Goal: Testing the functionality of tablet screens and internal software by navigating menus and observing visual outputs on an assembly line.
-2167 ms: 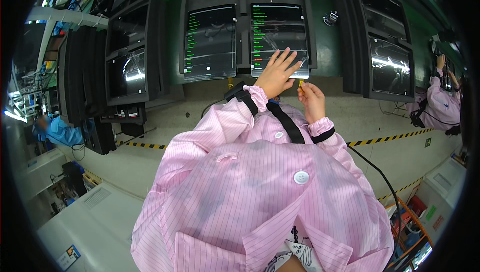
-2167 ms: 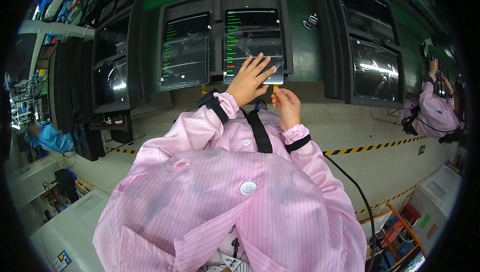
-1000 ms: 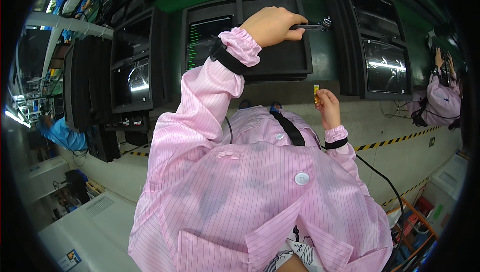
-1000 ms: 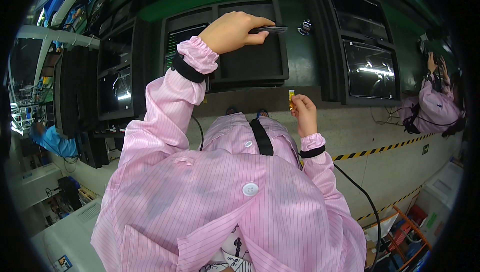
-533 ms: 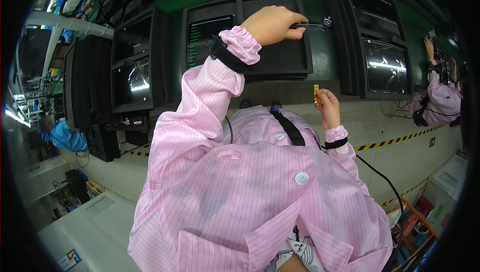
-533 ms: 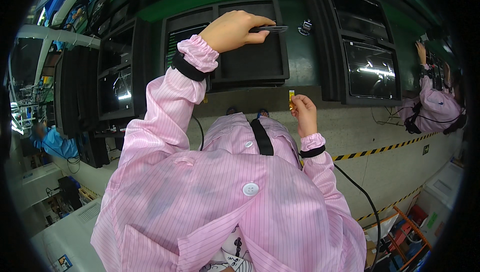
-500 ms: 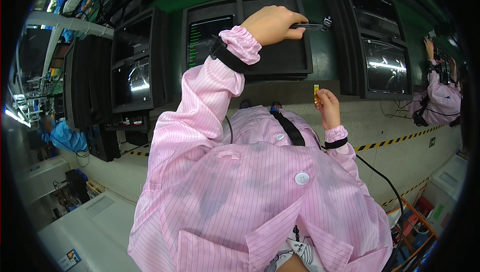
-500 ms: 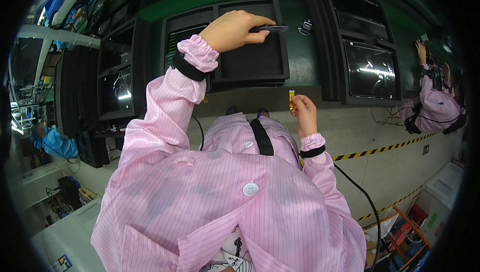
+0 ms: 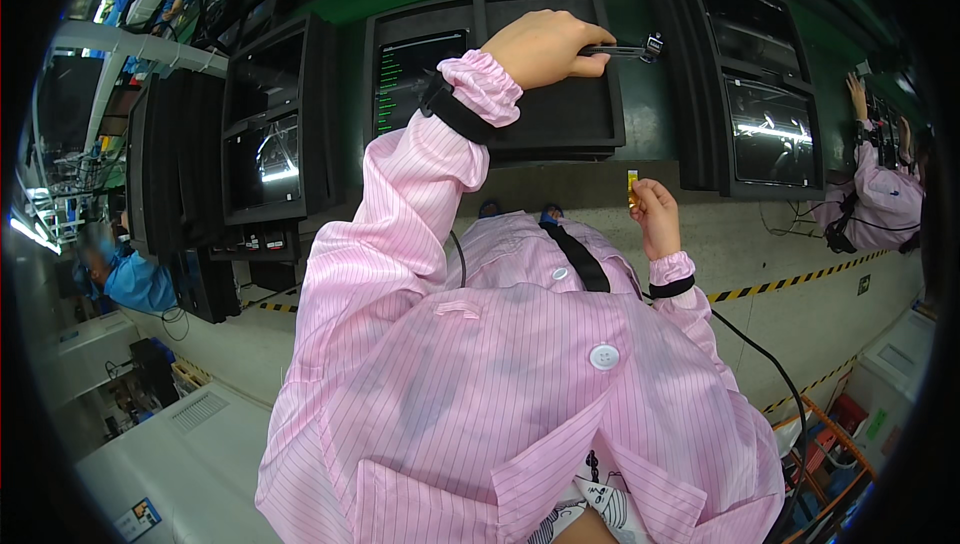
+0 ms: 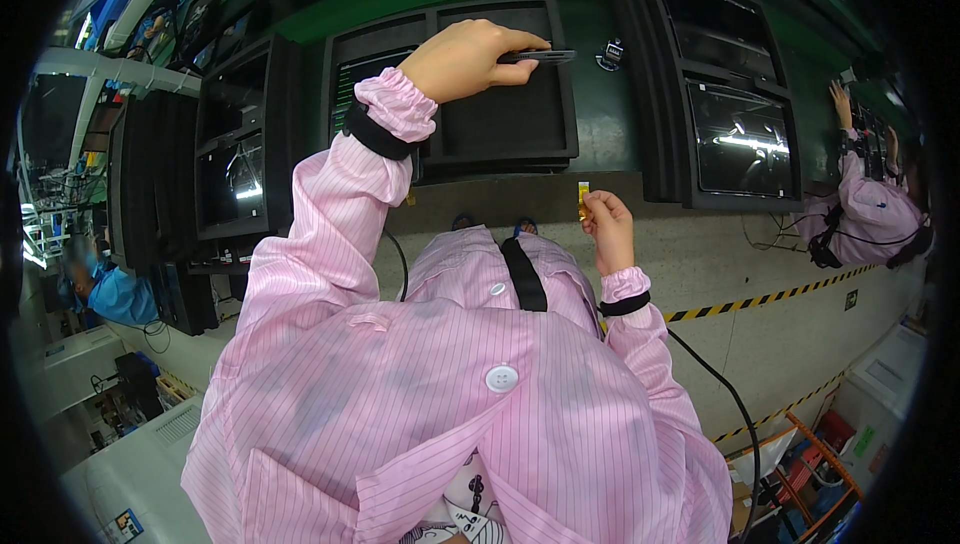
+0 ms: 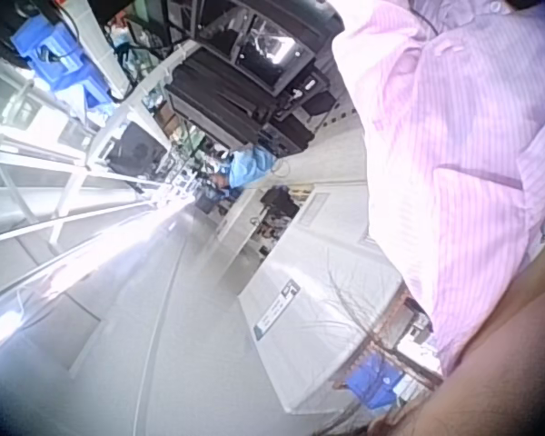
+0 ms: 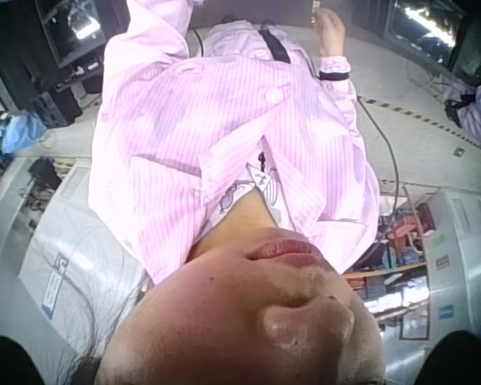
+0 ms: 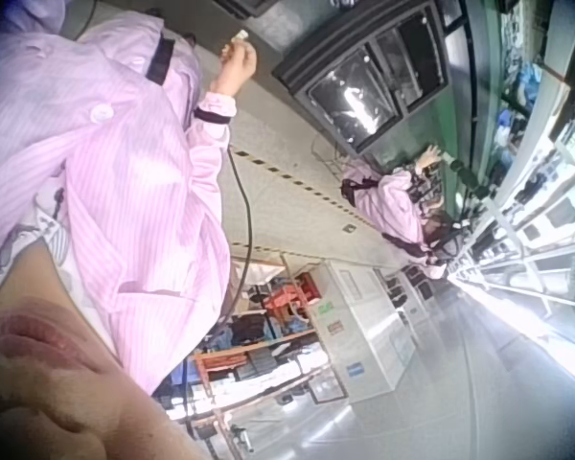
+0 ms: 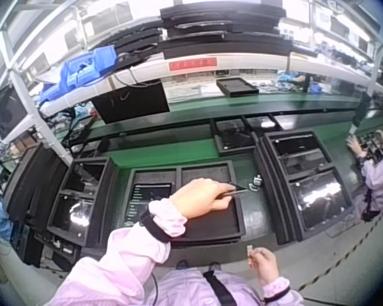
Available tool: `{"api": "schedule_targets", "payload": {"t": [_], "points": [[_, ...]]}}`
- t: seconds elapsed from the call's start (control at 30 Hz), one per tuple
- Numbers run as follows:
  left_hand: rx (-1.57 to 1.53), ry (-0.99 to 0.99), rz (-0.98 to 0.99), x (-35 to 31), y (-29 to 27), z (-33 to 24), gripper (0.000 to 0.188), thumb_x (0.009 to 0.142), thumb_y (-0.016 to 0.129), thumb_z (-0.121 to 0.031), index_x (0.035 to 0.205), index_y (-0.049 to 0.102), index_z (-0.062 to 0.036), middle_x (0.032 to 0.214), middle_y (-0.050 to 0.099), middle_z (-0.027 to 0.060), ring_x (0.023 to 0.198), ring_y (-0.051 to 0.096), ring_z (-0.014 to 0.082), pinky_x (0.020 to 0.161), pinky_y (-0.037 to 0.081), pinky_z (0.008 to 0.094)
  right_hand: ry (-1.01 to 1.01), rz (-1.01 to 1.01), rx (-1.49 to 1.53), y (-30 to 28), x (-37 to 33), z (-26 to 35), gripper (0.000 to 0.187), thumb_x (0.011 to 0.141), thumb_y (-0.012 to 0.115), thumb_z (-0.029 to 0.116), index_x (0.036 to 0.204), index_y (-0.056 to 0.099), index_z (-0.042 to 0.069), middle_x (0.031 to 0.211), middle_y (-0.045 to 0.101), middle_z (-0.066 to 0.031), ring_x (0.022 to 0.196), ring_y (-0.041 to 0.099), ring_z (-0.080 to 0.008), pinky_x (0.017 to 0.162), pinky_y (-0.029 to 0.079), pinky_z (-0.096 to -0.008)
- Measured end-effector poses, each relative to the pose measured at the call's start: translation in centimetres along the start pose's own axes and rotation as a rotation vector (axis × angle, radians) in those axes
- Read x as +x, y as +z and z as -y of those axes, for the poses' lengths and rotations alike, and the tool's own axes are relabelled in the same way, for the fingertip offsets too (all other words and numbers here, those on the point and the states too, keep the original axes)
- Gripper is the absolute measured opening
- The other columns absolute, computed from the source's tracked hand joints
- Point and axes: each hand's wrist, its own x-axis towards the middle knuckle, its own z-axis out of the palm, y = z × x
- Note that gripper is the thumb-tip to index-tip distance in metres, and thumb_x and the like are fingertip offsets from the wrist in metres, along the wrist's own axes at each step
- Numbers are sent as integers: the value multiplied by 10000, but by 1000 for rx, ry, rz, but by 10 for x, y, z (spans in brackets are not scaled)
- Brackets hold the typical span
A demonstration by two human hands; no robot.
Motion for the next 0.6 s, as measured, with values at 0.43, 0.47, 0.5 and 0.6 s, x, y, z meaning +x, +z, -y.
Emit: {"api": "schedule_targets", "payload": {"t": [0.43, 0.47, 0.5, 0.6], "points": [[332, 85, -141, -65, 100, -33, 501, 786, 675, -254, 1217, 543, -36, 1235, 562, 176, 1128, 559, 313, 900, 488, 405, 19, -21, -12, -3, 1, 4, 49, 881, 624, 141, 867, 619, 94, 753, 575, 38, 627, 486, -40, 568, 389, -186], [350, 78, -167, -75, 113, -32, 531, 791, 674, -258, 1252, 525, -41, 1270, 540, 187, 1164, 534, 335, 949, 461, 429, 11, 4, -13, -4, 0, 5, 51, 881, 626, 142, 870, 621, 93, 767, 582, 36, 634, 490, -40, 571, 392, -187], [330, 46, -151, -80, 123, -32, 566, 797, 671, -267, 1292, 503, -50, 1303, 523, 187, 1207, 502, 355, 1013, 404, 466, 3, 28, -14, -6, -1, 5, 53, 882, 627, 144, 873, 622, 92, 781, 588, 33, 641, 494, -40, 574, 394, -189], [359, 64, -170, -92, 143, -19, 542, 774, 657, -249, 1252, 536, -24, 1301, 522, 211, 1220, 482, 396, 996, 402, 517, -9, 132, -46, 0, -1, 7, 60, 878, 637, 145, 879, 626, 87, 779, 601, 29, 642, 516, -44, 570, 404, -189]]}}
